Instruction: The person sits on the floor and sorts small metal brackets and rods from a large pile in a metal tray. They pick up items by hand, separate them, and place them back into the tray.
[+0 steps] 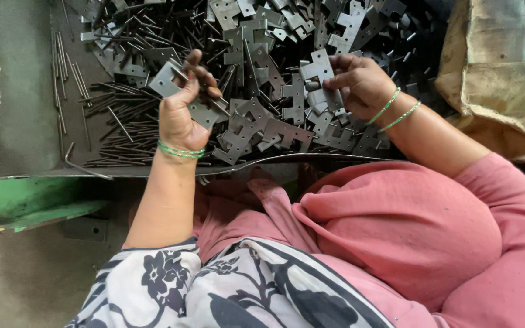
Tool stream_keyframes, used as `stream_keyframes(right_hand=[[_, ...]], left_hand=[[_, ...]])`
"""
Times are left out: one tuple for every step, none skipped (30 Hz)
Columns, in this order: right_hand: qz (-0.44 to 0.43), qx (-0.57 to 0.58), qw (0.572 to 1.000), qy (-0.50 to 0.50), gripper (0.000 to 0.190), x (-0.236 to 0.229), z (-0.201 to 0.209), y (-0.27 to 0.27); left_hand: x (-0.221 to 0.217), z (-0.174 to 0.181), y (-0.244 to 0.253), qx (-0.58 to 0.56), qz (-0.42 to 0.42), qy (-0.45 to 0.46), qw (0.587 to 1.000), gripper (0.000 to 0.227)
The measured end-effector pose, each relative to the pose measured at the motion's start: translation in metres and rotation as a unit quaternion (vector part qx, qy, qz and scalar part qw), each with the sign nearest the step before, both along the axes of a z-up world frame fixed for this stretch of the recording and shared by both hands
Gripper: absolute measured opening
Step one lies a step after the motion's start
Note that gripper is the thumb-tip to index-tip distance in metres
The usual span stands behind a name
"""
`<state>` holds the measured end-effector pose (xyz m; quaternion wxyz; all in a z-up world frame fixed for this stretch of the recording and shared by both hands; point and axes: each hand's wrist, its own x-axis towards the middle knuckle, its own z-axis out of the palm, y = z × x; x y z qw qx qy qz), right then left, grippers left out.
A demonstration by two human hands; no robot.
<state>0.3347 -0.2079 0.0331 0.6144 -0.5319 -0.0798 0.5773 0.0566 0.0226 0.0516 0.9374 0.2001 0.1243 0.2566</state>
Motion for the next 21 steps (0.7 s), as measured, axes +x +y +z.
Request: stream_keyframes(right_hand=[[0.043, 0.044, 0.992, -0.106, 0.036, 0.000, 0.005, 0.000], [0.086, 0.090, 0.969, -0.211, 0.031, -0.001, 0.011, 0.002], [0.128, 0.135, 0.931, -0.313, 0.027, -0.002, 0.019, 0.005], [0.156, 0.168, 0.894, -0.386, 0.031, -0.006, 0.029, 0.006], [0.183, 0.201, 0.848, -0.455, 0.035, -0.013, 0.039, 0.009], [0.207, 0.231, 0.796, -0.521, 0.039, -0.022, 0.049, 0.011], [0.229, 0.259, 0.737, -0.581, 0.044, -0.033, 0.059, 0.014], [0.249, 0.284, 0.671, -0.638, 0.048, -0.045, 0.069, 0.017], [0.266, 0.308, 0.600, -0.689, 0.052, -0.058, 0.078, 0.018], [0.287, 0.273, 0.615, -0.681, 0.052, -0.068, 0.084, 0.021], [0.308, 0.238, 0.629, -0.673, 0.056, -0.073, 0.088, 0.022], [0.331, 0.205, 0.642, -0.660, 0.063, -0.077, 0.086, 0.021], [0.301, 0.219, 0.650, -0.662, 0.062, -0.077, 0.081, 0.018], [0.270, 0.233, 0.658, -0.663, 0.061, -0.074, 0.072, 0.015], [0.238, 0.247, 0.666, -0.663, 0.060, -0.067, 0.062, 0.010], [0.192, 0.218, 0.799, -0.527, 0.059, -0.057, 0.050, 0.004], [0.139, 0.180, 0.900, -0.371, 0.058, -0.046, 0.039, -0.003], [0.077, 0.133, 0.967, -0.203, 0.058, -0.035, 0.033, -0.009], [0.030, 0.116, 0.985, -0.128, 0.058, -0.026, 0.034, -0.015], [-0.022, 0.099, 0.993, -0.055, 0.059, -0.017, 0.038, -0.020], [-0.074, 0.083, 0.994, 0.018, 0.060, -0.009, 0.049, -0.020]], left_hand=[[-0.001, 0.002, -0.008, -0.017, -0.011, 0.018, 1.000, 0.030], [0.001, 0.003, -0.018, -0.032, -0.019, 0.035, 0.999, 0.031], [0.004, 0.003, -0.029, -0.048, -0.027, 0.052, 0.997, 0.033], [0.007, 0.002, -0.043, -0.087, -0.057, 0.056, 0.993, 0.038], [0.012, -0.002, -0.057, -0.126, -0.087, 0.060, 0.986, 0.043], [0.019, -0.007, -0.070, -0.147, -0.089, 0.043, 0.984, 0.045], [0.025, -0.013, -0.082, -0.168, -0.091, 0.026, 0.981, 0.050], [0.032, -0.018, -0.092, -0.188, -0.094, 0.008, 0.978, 0.056], [0.039, -0.022, -0.100, -0.191, -0.072, -0.021, 0.979, 0.060], [0.047, -0.025, -0.106, -0.192, -0.049, -0.051, 0.979, 0.064], [0.055, -0.026, -0.110, -0.193, -0.025, -0.082, 0.977, 0.070], [0.061, -0.026, -0.115, -0.173, -0.027, -0.041, 0.984, 0.069], [0.068, -0.025, -0.121, -0.153, -0.029, 0.000, 0.988, 0.068], [0.071, -0.024, -0.125, -0.133, -0.032, 0.042, 0.990, 0.067], [0.074, -0.024, -0.129, -0.035, -0.032, 0.072, 0.996, 0.065], [0.075, -0.024, -0.131, 0.062, -0.037, 0.102, 0.992, 0.065], [0.074, -0.025, -0.129, 0.159, -0.041, 0.131, 0.978, 0.068], [0.072, -0.026, -0.122, 0.363, -0.022, 0.195, 0.911, 0.072], [0.061, -0.028, -0.107, 0.549, -0.001, 0.247, 0.799, 0.075], [0.048, -0.031, -0.087, 0.709, 0.018, 0.279, 0.647, 0.079], [0.032, -0.034, -0.064, 0.749, 0.084, 0.322, 0.573, 0.072]])
